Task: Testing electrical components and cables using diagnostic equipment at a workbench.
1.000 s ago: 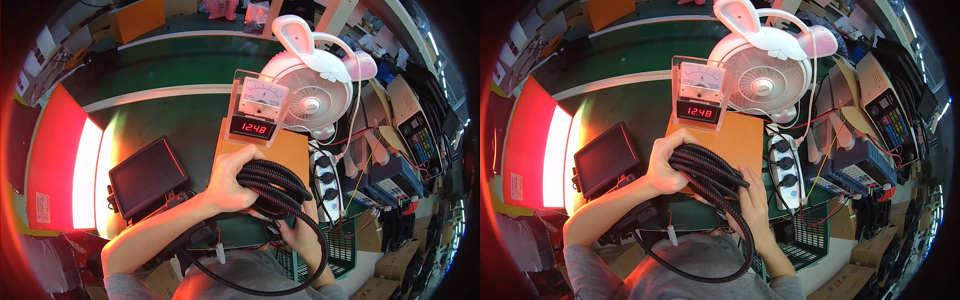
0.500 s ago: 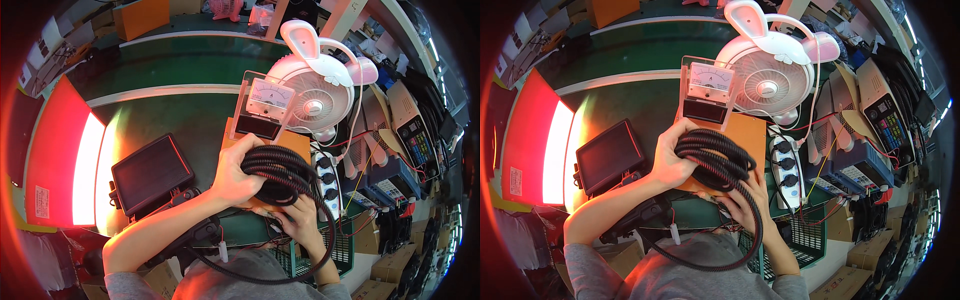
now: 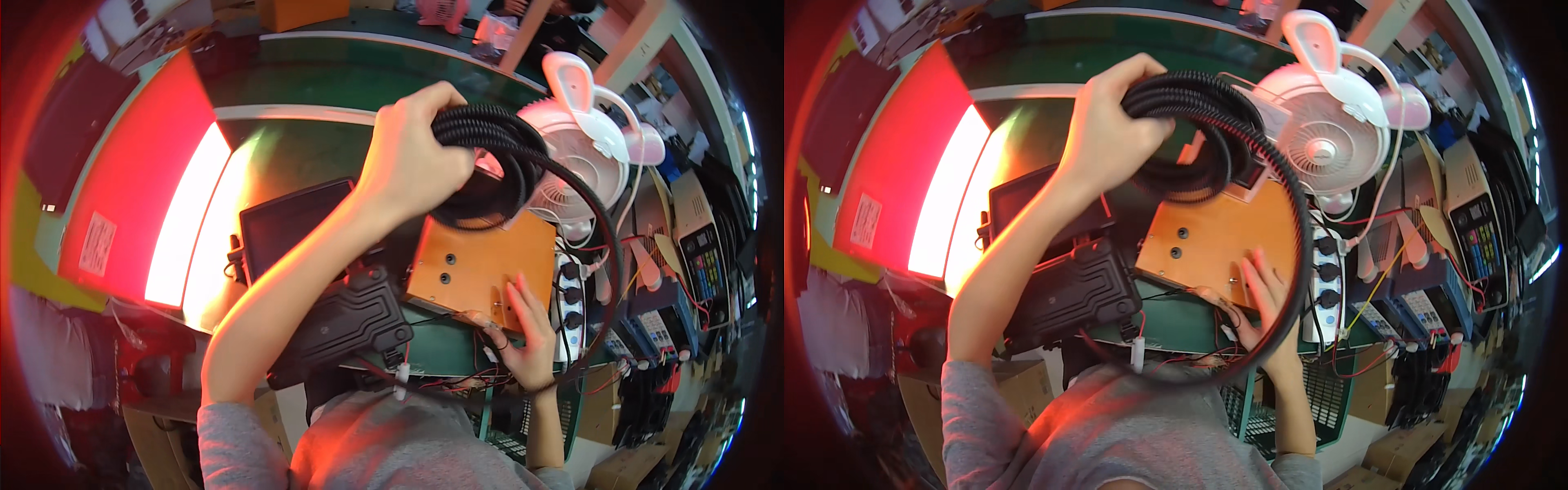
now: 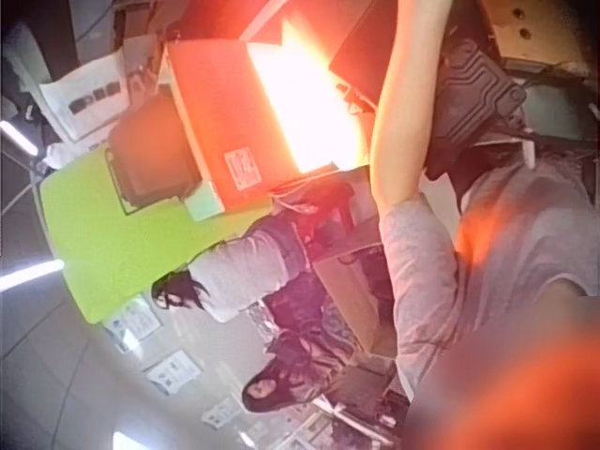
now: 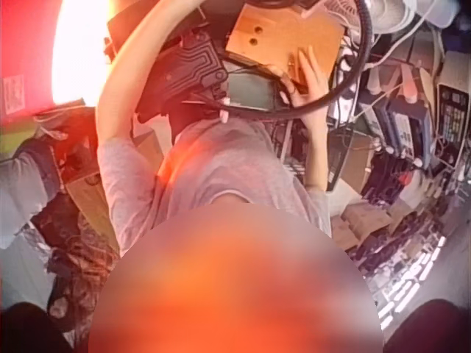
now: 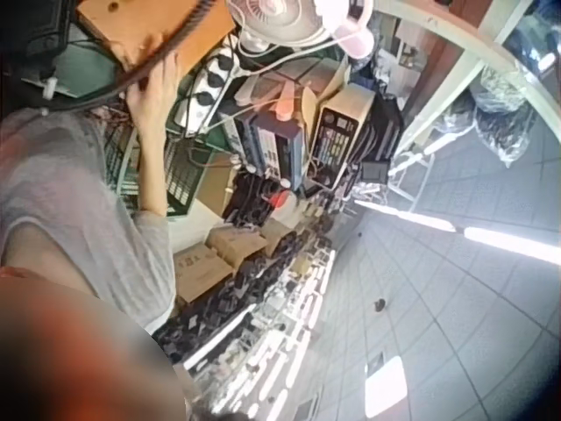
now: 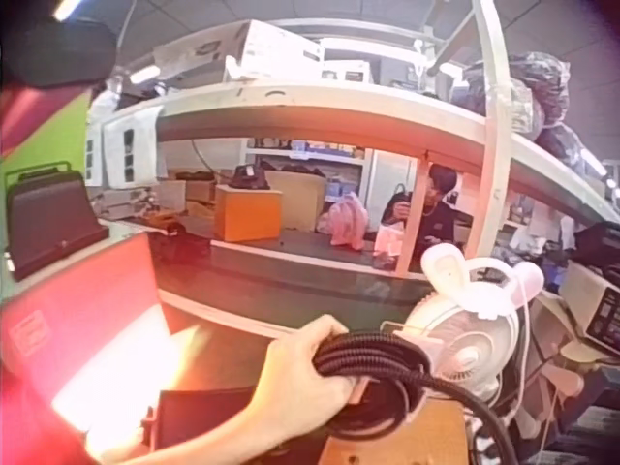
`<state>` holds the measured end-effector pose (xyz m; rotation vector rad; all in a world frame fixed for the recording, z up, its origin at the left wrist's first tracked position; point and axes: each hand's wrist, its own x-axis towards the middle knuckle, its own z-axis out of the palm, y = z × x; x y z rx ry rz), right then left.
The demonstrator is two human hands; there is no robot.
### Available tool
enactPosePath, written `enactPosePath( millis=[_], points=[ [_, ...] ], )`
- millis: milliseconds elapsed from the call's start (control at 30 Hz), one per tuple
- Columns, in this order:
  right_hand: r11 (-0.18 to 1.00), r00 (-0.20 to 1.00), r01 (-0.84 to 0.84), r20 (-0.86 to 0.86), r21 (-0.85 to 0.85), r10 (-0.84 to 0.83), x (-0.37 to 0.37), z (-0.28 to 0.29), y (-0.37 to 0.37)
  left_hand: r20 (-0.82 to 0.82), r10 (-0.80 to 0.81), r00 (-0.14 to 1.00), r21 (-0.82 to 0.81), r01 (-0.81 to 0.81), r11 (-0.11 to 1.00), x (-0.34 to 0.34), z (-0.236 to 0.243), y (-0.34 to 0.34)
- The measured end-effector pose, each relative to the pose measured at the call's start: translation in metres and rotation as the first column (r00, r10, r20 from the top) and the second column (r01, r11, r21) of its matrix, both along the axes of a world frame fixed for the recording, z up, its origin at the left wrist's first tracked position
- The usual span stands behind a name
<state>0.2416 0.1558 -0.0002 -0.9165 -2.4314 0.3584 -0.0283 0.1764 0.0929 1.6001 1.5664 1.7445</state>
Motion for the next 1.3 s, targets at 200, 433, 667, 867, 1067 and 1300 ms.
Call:
enactPosePath(
  millis=[200,433,667,867,1067,1300],
  points=[
    [0.984,0.994,-0.050,0.108,0.169,0.032,-0.008,0.024,-0.016,-0.101,0.151,0.983,-0.315,-0.175,0.933,-0.068,-0.043,0.029],
    [0.793,0.837,-0.487,-0.062,0.366,0.543,-0.047,0.029,-0.047,-0.715,0.164,0.680,-0.232,-0.451,0.862,-0.103,-0.041,-0.038],
    [0.940,0.928,-0.285,-0.191,0.188,0.320,-0.043,0.037,-0.016,-0.478,0.391,0.787,-0.663,-0.615,0.427,-0.054,-0.069,-0.222],
    [0.864,0.877,-0.470,-0.021,0.180,0.481,-0.065,0.056,0.017,0.589,0.406,0.699,-0.614,0.060,0.787,-0.048,-0.086,-0.221],
    [0.747,0.771,-0.632,0.066,0.206,0.634,-0.094,0.049,0.028,0.815,0.379,0.438,-0.371,-0.109,0.922,-0.042,-0.117,-0.207],
    [0.699,0.744,-0.649,0.057,0.301,0.666,-0.111,0.032,0.029,0.891,0.387,0.239,-0.248,-0.458,0.854,-0.051,-0.122,-0.224]
  ],
)
